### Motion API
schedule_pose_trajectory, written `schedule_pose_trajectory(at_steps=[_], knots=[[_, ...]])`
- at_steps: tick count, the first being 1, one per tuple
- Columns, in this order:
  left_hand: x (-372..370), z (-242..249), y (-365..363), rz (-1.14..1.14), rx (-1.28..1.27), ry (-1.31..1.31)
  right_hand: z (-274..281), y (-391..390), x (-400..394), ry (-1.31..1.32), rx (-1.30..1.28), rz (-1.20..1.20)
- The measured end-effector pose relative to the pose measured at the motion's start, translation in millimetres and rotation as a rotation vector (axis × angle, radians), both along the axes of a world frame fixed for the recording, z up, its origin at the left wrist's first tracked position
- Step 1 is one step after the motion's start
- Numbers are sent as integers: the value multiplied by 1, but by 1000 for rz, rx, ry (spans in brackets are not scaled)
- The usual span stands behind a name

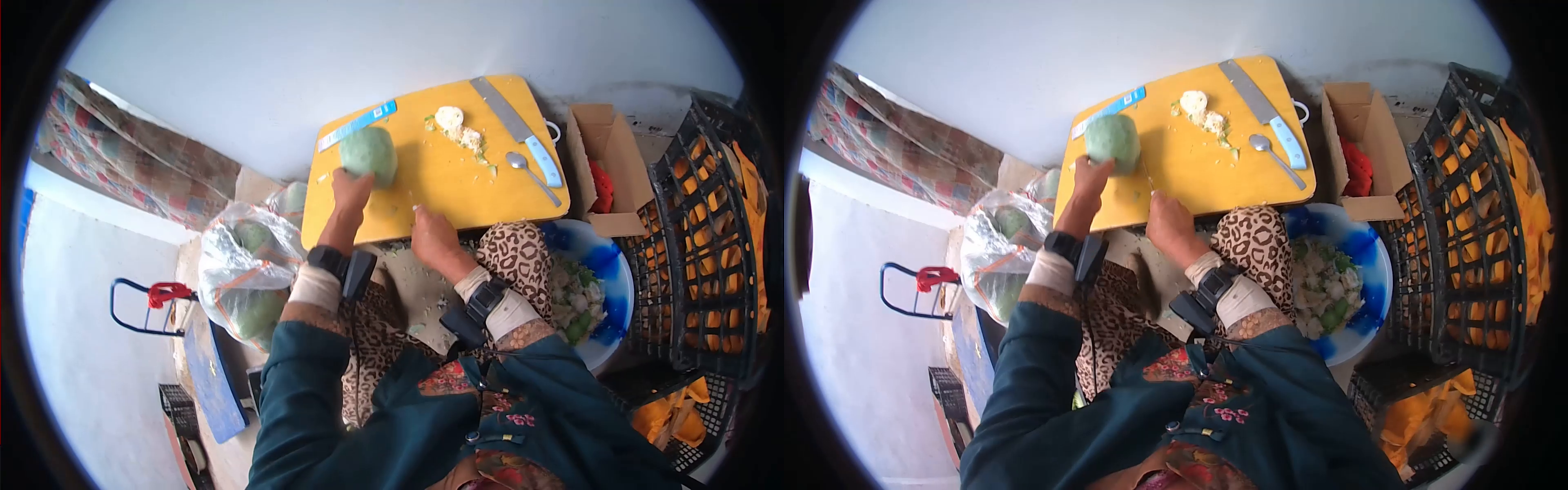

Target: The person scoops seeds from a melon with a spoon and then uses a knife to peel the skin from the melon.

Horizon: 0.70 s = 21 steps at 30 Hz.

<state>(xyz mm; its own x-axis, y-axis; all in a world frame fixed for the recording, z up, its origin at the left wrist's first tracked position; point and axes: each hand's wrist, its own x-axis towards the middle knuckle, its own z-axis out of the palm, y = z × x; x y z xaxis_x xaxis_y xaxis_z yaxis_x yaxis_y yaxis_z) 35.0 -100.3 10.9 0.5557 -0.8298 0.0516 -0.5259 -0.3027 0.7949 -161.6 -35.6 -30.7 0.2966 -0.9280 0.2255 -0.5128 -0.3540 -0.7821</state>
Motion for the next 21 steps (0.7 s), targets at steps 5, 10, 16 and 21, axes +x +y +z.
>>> schedule_pose_trajectory(at_steps=[5, 10, 16, 21], knots=[[17, 5, -23, -107, 167, -36, 2, -7, -6, -48, 49, 32], [10, 49, -4, -185, 387, 224, -2, -7, -4, -109, 16, 38], [15, 50, -24, -265, 381, 196, 10, -8, -6, -78, 126, -48], [19, 40, -25, -484, 256, 520, 16, -12, -6, -138, 153, -147]])
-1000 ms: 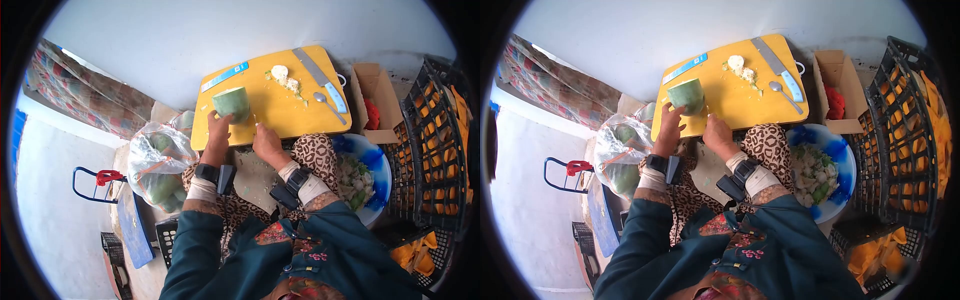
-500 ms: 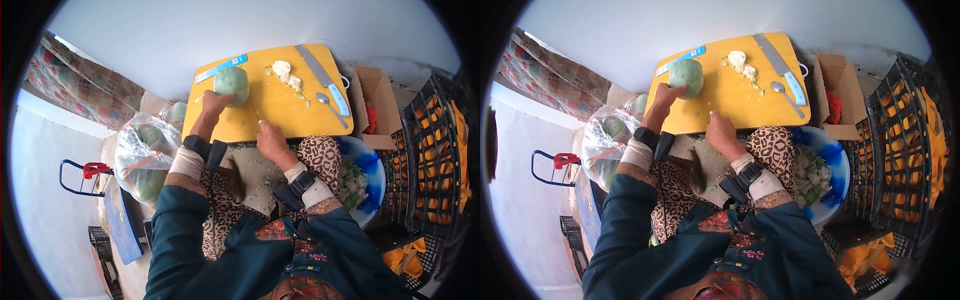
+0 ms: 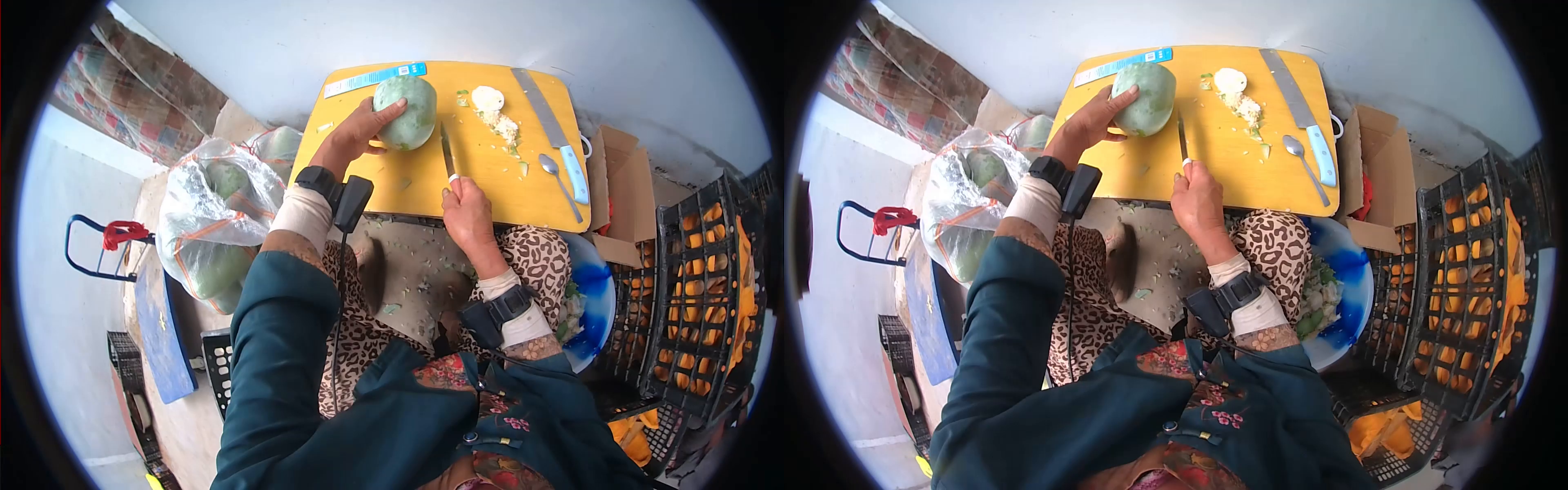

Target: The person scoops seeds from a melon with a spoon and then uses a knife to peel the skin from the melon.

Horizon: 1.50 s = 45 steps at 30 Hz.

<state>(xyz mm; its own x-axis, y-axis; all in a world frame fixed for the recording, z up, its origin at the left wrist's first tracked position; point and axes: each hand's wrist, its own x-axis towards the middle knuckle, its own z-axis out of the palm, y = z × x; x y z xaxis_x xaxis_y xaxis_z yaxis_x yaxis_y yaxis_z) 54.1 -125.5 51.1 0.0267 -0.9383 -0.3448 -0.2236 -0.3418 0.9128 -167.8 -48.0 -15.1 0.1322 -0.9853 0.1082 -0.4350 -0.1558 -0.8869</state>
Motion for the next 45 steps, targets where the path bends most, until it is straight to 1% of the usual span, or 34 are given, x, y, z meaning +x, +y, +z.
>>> schedule_pose_trajectory(at_steps=[3, 5, 6, 9, 12, 15, 19, 21, 22, 25, 27, 30, 34, 36, 37, 39, 42, 45], knots=[[2, -8, -5, 83, 46, 126, -7, -5, 4, -176, 105, -2], [2, -8, -5, 112, 37, 146, -18, -12, 9, -286, 132, -23], [2, -8, -4, 109, 34, 143, -14, -11, 13, -343, 146, -36], [1, -10, -6, 133, 50, 145, 2, -10, 11, -446, 318, -37], [-8, -17, -7, 216, 36, 203, 7, -11, 14, -662, 367, -52], [-17, -21, -1, 310, 32, 278, 7, -18, 14, -762, 312, -5], [-18, -18, 5, 405, 126, 300, 9, -23, 18, -765, 295, 25], [-21, -13, 10, 460, 114, 279, 10, -24, 20, -790, 306, 49], [-23, -10, 11, 486, 109, 269, 8, -24, 21, -745, 298, 60], [-23, -14, 5, 460, 10, 174, -1, -24, 21, -631, 307, 65], [-24, -17, 3, 459, -36, 187, -5, -24, 20, -591, 359, 35], [-25, -20, 1, 468, -53, 206, -4, -23, 18, -558, 376, 63], [-20, -18, 3, 419, -47, 193, 5, -21, 21, -647, 322, 80], [-13, -17, 1, 381, 30, 238, 7, -21, 21, -691, 325, 73], [-9, -18, -1, 363, 69, 263, 5, -22, 20, -683, 341, 51], [-5, -19, -4, 360, 73, 214, 4, -22, 19, -665, 378, 10], [-1, -18, -5, 336, 55, 182, 4, -21, 14, -684, 450, -5], [-1, -19, -5, 304, 73, 202, 7, -19, 12, -681, 460, 12]])
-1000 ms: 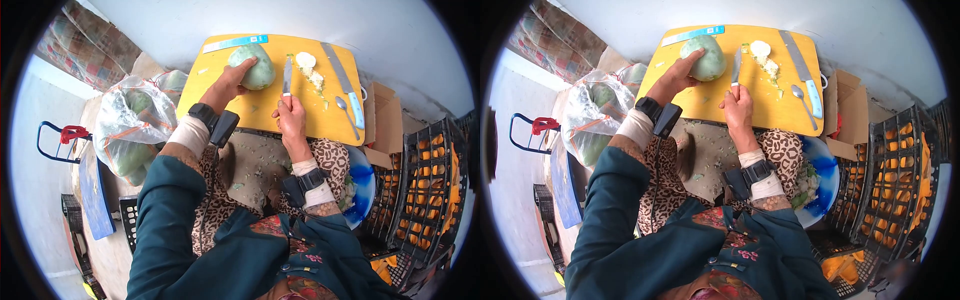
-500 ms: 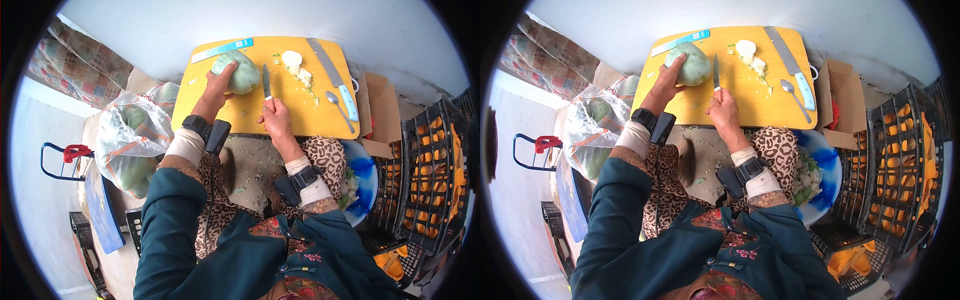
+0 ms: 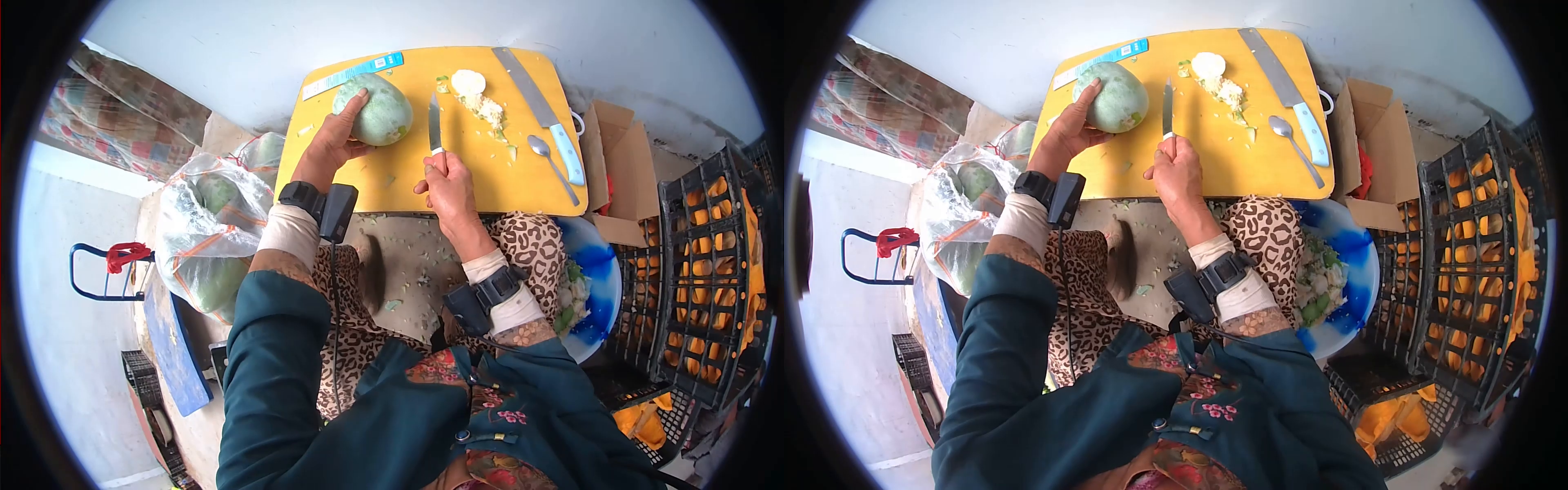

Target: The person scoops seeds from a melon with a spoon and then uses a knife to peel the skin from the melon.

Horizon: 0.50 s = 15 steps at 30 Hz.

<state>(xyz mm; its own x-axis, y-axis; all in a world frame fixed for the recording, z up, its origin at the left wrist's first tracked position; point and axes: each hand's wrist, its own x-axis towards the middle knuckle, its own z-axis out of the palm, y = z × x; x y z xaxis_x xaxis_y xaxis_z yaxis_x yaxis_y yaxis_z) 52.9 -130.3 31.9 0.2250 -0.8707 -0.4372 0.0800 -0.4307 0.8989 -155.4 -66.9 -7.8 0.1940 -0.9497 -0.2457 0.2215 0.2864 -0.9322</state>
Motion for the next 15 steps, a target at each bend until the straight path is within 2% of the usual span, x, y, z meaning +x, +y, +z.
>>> schedule_pose_trajectory(at_steps=[3, 7, 12, 15], knots=[[0, -1, 2, -6, -8, 7, -4, -1, 1, 7, -20, -2], [-5, 1, 6, -44, -84, -3, -16, -10, 6, 118, -176, -134], [-25, -5, 20, -95, -336, -218, -21, -19, 6, 109, -352, -284], [-37, -8, 38, -141, -475, -432, -20, -20, 2, 14, -257, -281]])
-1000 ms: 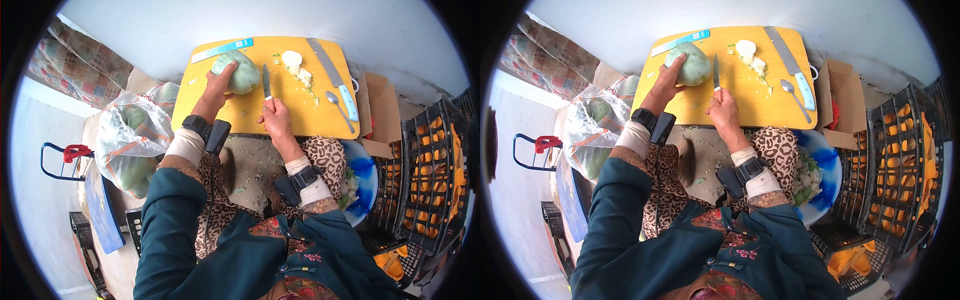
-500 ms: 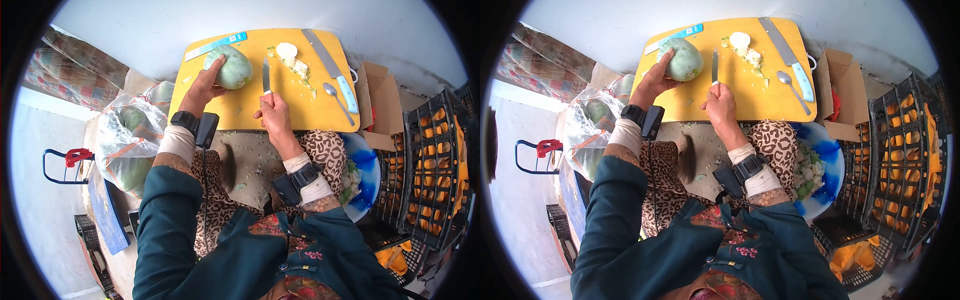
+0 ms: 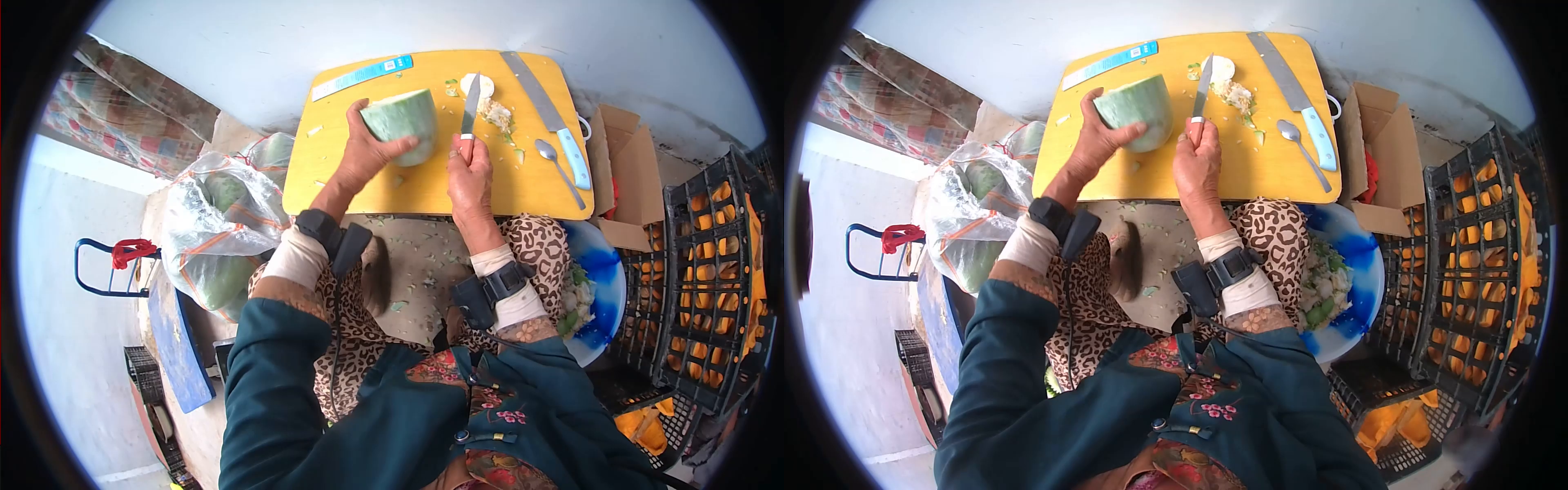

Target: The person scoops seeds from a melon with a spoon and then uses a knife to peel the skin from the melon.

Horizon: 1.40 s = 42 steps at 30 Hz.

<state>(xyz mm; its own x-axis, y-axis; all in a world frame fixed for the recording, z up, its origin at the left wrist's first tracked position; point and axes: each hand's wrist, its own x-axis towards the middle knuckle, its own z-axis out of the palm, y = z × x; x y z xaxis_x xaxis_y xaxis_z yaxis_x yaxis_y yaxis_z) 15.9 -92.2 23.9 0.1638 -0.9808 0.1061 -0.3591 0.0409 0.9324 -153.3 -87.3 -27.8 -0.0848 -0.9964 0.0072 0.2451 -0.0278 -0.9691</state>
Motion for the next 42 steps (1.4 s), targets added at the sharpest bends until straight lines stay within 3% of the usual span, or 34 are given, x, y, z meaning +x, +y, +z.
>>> schedule_pose_trajectory(at_steps=[4, 5, 7, 10, 13, 17, 23, 25, 30, 35, 38, 42], knots=[[-13, -13, 22, -67, -240, -190, 16, 11, -7, -281, 136, 133], [-16, -13, 29, -44, -196, -198, 16, 11, -8, -314, 124, 123], [-27, -7, 41, 9, -185, -39, 14, 13, -11, -378, 103, 100], [-38, -5, 55, 86, -184, -24, 11, 17, -14, -332, 74, 106], [-44, -9, 70, 150, -154, -230, 19, 24, -20, -286, 37, 156], [-44, -7, 90, 132, -193, -261, 28, 33, -27, -143, 2, 226], [-39, -8, 93, 30, -212, 152, 31, 35, -25, -33, -100, 236], [-38, -12, 92, 70, -186, 144, 23, 30, -24, -83, -136, 252], [-32, -7, 95, 65, -132, 236, 17, 33, -38, 219, -177, 258], [-16, 3, 106, 25, 45, 339, 25, 44, -51, 280, -120, 342], [-3, -3, 95, 259, 85, 292, 26, 50, -56, 315, -103, 344], [2, 23, 82, 409, 7, 255, 36, 61, -66, 312, -99, 346]])
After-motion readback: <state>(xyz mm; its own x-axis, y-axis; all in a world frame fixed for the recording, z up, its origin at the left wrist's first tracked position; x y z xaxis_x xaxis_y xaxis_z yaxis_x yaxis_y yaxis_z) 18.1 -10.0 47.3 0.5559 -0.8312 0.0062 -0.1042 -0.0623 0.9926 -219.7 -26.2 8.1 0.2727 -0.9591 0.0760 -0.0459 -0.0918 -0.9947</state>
